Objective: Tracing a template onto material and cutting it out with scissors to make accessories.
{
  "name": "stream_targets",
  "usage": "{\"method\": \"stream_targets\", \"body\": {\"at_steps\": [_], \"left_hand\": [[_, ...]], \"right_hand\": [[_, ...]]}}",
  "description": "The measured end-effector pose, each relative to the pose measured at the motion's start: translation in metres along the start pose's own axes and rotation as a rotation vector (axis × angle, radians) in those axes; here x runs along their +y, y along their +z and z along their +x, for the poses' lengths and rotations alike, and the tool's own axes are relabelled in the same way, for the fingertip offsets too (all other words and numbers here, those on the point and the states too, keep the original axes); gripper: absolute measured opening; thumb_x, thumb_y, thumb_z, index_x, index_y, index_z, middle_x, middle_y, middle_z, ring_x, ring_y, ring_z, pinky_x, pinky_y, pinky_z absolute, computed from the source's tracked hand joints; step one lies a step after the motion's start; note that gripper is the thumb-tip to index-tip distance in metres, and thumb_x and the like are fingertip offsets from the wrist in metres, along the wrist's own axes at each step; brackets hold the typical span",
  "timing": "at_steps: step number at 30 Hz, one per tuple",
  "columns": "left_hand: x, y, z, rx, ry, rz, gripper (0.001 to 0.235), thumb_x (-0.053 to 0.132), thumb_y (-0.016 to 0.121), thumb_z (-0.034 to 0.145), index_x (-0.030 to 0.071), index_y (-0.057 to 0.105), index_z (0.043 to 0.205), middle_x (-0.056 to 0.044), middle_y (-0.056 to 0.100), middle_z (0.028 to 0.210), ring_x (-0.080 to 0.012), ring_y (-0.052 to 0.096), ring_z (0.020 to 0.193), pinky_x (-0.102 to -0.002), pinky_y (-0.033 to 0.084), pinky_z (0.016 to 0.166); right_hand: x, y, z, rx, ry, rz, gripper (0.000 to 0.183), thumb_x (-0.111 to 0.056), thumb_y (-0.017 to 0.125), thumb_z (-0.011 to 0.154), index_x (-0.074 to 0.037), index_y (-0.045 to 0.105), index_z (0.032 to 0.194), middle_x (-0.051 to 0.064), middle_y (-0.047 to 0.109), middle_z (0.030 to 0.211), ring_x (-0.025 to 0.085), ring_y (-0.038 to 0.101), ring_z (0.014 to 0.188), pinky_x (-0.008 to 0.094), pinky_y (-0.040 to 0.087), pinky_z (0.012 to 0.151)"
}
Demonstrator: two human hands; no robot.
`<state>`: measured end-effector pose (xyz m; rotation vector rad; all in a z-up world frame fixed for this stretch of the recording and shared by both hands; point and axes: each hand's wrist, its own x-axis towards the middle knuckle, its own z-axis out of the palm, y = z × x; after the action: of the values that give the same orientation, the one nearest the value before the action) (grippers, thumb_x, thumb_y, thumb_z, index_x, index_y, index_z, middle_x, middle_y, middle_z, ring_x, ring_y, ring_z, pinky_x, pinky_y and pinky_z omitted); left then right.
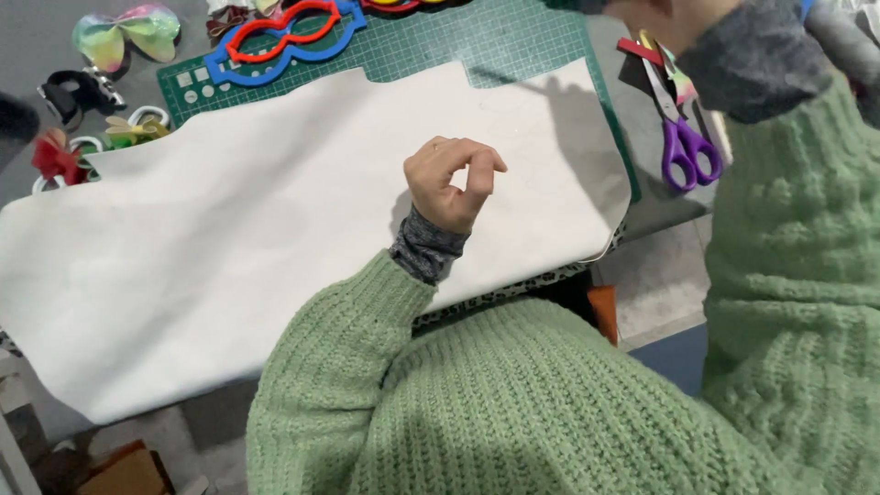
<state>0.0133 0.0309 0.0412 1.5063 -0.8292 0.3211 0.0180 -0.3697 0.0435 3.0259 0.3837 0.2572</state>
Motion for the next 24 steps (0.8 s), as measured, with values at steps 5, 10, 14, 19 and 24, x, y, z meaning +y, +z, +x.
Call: {"method": "stream_targets", "body": {"at_steps": [5, 10, 14, 19, 24], "left_hand": [[-0.003, 0.005, -0.002, 0.025, -0.061, 0.042, 0.030, 0.023, 0.058, 0.097, 0.012, 0.070, 0.072, 0.002, 0.067, 0.062, -0.0097, 0.058, 0.054, -0.029, 0.045, 0.058], [-0.005, 0.005, -0.004, 0.007, -0.097, 0.056, 0.030, 0.023, 0.058, 0.097, 0.013, 0.070, 0.072, 0.003, 0.068, 0.063, -0.0092, 0.058, 0.053, -0.028, 0.045, 0.056], [-0.004, 0.007, 0.000, -0.022, -0.151, 0.098, 0.024, 0.022, 0.062, 0.096, 0.013, 0.070, 0.076, 0.003, 0.071, 0.068, -0.0081, 0.061, 0.058, -0.027, 0.048, 0.058], [-0.008, 0.016, 0.002, -0.097, -0.184, 0.129, 0.017, 0.023, 0.070, 0.095, 0.012, 0.072, 0.083, 0.003, 0.074, 0.073, -0.0082, 0.071, 0.066, -0.025, 0.054, 0.061], [-0.024, 0.024, 0.001, -0.368, -0.318, 0.208, 0.015, 0.027, 0.070, 0.092, 0.012, 0.074, 0.094, -0.001, 0.074, 0.083, -0.0112, 0.069, 0.075, -0.028, 0.059, 0.069]], "right_hand": [[-0.028, -0.018, -0.057, -0.079, 0.078, -0.075, 0.035, -0.045, 0.077, 0.106, -0.011, 0.075, 0.110, 0.003, 0.073, 0.081, 0.019, 0.068, 0.066, 0.034, 0.056, 0.061], [-0.068, -0.035, -0.093, -0.061, 0.226, -0.102, 0.033, -0.045, 0.075, 0.105, -0.012, 0.073, 0.107, 0.001, 0.072, 0.084, 0.018, 0.068, 0.067, 0.034, 0.056, 0.060], [-0.108, -0.068, -0.116, -0.083, 0.315, -0.101, 0.030, -0.042, 0.076, 0.103, -0.014, 0.070, 0.110, 0.003, 0.070, 0.094, 0.022, 0.068, 0.074, 0.037, 0.056, 0.065], [-0.116, -0.077, -0.132, -0.115, 0.350, -0.081, 0.034, -0.039, 0.078, 0.098, -0.017, 0.066, 0.121, 0.008, 0.064, 0.109, 0.029, 0.068, 0.082, 0.041, 0.057, 0.066], [-0.098, -0.062, -0.127, -0.128, 0.345, -0.064, 0.047, -0.036, 0.082, 0.087, -0.018, 0.061, 0.126, 0.008, 0.062, 0.114, 0.031, 0.069, 0.090, 0.043, 0.058, 0.073]]}}
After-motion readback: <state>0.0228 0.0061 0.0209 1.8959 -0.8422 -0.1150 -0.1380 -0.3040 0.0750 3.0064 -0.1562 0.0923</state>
